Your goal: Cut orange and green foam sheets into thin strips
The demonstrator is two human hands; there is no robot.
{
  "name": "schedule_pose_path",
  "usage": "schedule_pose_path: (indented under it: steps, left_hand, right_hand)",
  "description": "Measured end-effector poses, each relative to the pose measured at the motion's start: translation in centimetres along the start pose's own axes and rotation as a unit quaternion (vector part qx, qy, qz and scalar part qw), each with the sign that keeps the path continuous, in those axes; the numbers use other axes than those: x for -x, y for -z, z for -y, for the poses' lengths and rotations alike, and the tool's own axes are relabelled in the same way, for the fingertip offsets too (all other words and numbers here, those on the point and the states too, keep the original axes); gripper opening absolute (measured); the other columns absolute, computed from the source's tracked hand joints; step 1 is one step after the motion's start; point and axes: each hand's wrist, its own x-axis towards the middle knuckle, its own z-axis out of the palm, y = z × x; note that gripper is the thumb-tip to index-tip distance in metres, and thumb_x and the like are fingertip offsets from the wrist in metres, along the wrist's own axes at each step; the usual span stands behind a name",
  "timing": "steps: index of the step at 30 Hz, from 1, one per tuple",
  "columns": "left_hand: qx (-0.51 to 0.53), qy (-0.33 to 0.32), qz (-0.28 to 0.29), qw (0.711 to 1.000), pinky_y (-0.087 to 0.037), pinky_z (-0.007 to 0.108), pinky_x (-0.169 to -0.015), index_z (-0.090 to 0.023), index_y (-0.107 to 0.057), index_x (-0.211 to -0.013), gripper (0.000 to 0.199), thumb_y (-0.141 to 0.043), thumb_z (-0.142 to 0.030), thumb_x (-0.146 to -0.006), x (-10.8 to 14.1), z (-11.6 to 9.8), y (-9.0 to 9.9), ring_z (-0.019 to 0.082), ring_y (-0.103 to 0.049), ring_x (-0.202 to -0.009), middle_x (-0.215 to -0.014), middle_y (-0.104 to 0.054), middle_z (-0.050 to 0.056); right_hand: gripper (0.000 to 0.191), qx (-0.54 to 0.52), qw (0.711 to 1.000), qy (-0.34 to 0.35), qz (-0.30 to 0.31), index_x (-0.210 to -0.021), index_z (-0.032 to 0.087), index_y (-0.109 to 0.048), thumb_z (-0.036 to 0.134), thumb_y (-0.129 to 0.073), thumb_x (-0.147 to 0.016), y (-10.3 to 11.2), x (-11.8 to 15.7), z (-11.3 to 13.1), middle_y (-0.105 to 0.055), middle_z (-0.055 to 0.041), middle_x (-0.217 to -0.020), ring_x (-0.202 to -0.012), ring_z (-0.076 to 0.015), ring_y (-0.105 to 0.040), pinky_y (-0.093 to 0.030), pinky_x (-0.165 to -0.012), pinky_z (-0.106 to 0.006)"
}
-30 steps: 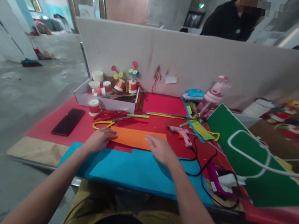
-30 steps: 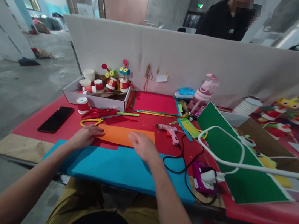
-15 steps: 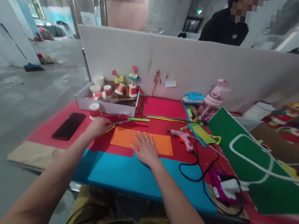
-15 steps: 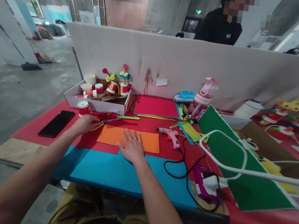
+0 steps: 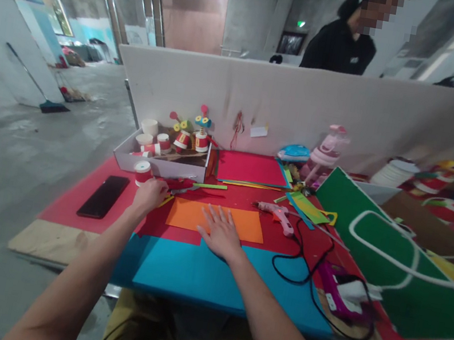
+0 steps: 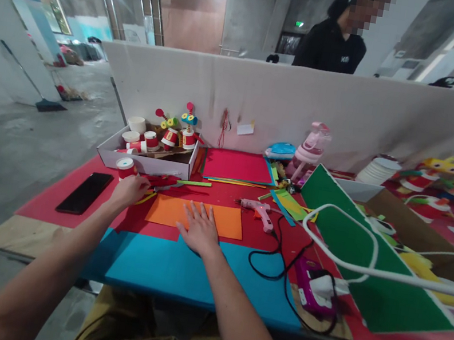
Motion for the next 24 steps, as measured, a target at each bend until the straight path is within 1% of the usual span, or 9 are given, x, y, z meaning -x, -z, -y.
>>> schedule_pose_path:
  steps: [4, 7, 11, 13, 15, 18, 21, 24]
  left_hand:
    - [0.006, -0.023, 0.007, 1.000, -0.049, 0.027, -0.074, -0.021, -0.075, -0.092, 0.027, -0.049, -0.026, -0.089, 0.7, -0.8, -0.6, 0.022, -0.068, -0.092, -0.098, -0.075, 0.009]
    - [0.013, -0.036, 0.007, 0.999, -0.050, 0.028, -0.076, -0.021, -0.076, -0.092, 0.028, -0.049, -0.024, -0.088, 0.8, -1.0, -1.0, 0.022, -0.067, -0.092, -0.097, -0.075, 0.009]
    - [-0.003, 0.009, -0.038, 0.999, -0.051, 0.029, -0.077, -0.020, -0.075, -0.099, 0.031, -0.045, -0.026, -0.091, 0.1, -0.6, -0.7, 0.024, -0.066, -0.097, -0.102, -0.074, 0.011]
    - [-0.029, 0.027, -0.046, 0.998, -0.052, 0.030, -0.079, -0.019, -0.073, -0.104, 0.034, -0.042, -0.027, -0.093, -0.4, -0.2, -0.3, 0.026, -0.066, -0.102, -0.105, -0.072, 0.013]
    - [-0.055, 0.037, -0.031, 0.997, -0.053, 0.033, -0.080, -0.016, -0.071, -0.108, 0.037, -0.038, -0.026, -0.095, -1.0, 0.0, 0.0, 0.028, -0.066, -0.104, -0.108, -0.070, 0.016]
    - [-0.080, 0.036, 0.002, 0.996, -0.054, 0.035, -0.079, -0.013, -0.066, -0.117, 0.040, -0.034, -0.023, -0.096, -1.8, -0.1, -0.2, 0.029, -0.068, -0.100, -0.110, -0.068, 0.019]
    - [-0.082, 0.022, 0.028, 0.996, -0.055, 0.036, -0.077, -0.017, -0.062, -0.126, 0.041, -0.037, -0.021, -0.094, -2.9, -0.3, -0.8, 0.029, -0.070, -0.096, -0.107, -0.069, 0.018]
    - [-0.079, 0.017, 0.055, 0.995, -0.055, 0.036, -0.077, -0.019, -0.062, -0.126, 0.040, -0.041, -0.022, -0.093, -4.2, -0.2, -1.2, 0.030, -0.070, -0.095, -0.104, -0.071, 0.018]
  right_hand:
    - [0.072, 0.000, 1.000, 0.000, 0.000, -0.158, 0.024, -0.024, 0.065, -0.020, -0.098, -0.2, 0.0, -0.1, -0.020, -0.0031, -0.164, -0.152, -0.0288, -0.012, -0.004, -0.123, -0.052]
    - [0.073, -0.001, 1.000, 0.002, -0.006, -0.158, 0.024, -0.024, 0.065, -0.021, -0.098, -0.2, 0.1, -0.2, -0.021, -0.0035, -0.163, -0.152, -0.0284, -0.012, -0.004, -0.123, -0.051]
    - [0.072, 0.001, 1.000, 0.004, -0.008, -0.158, 0.024, -0.024, 0.065, -0.022, -0.098, -0.1, 0.1, -0.2, -0.022, -0.0036, -0.163, -0.152, -0.0280, -0.013, -0.003, -0.123, -0.051]
    - [0.072, 0.002, 1.000, 0.004, -0.006, -0.158, 0.025, -0.023, 0.065, -0.022, -0.098, -0.1, 0.2, -0.2, -0.021, -0.0031, -0.163, -0.152, -0.0280, -0.012, -0.004, -0.123, -0.051]
    - [0.073, 0.002, 1.000, 0.004, -0.006, -0.158, 0.024, -0.023, 0.066, -0.021, -0.098, 0.0, 0.2, -0.1, -0.021, -0.0029, -0.163, -0.152, -0.0282, -0.012, -0.004, -0.123, -0.051]
    - [0.073, 0.002, 1.000, 0.004, -0.007, -0.158, 0.024, -0.024, 0.066, -0.020, -0.098, 0.0, 0.2, -0.1, -0.021, -0.0030, -0.163, -0.152, -0.0284, -0.013, -0.005, -0.123, -0.051]
    - [0.072, 0.002, 1.000, 0.002, -0.005, -0.158, 0.024, -0.024, 0.065, -0.020, -0.098, -0.1, 0.2, -0.1, -0.021, -0.0027, -0.163, -0.152, -0.0280, -0.013, -0.004, -0.123, -0.051]
    - [0.072, 0.000, 1.000, 0.001, -0.008, -0.157, 0.025, -0.025, 0.065, -0.021, -0.098, -0.1, 0.1, -0.2, -0.022, -0.0027, -0.163, -0.152, -0.0278, -0.013, -0.004, -0.123, -0.050]
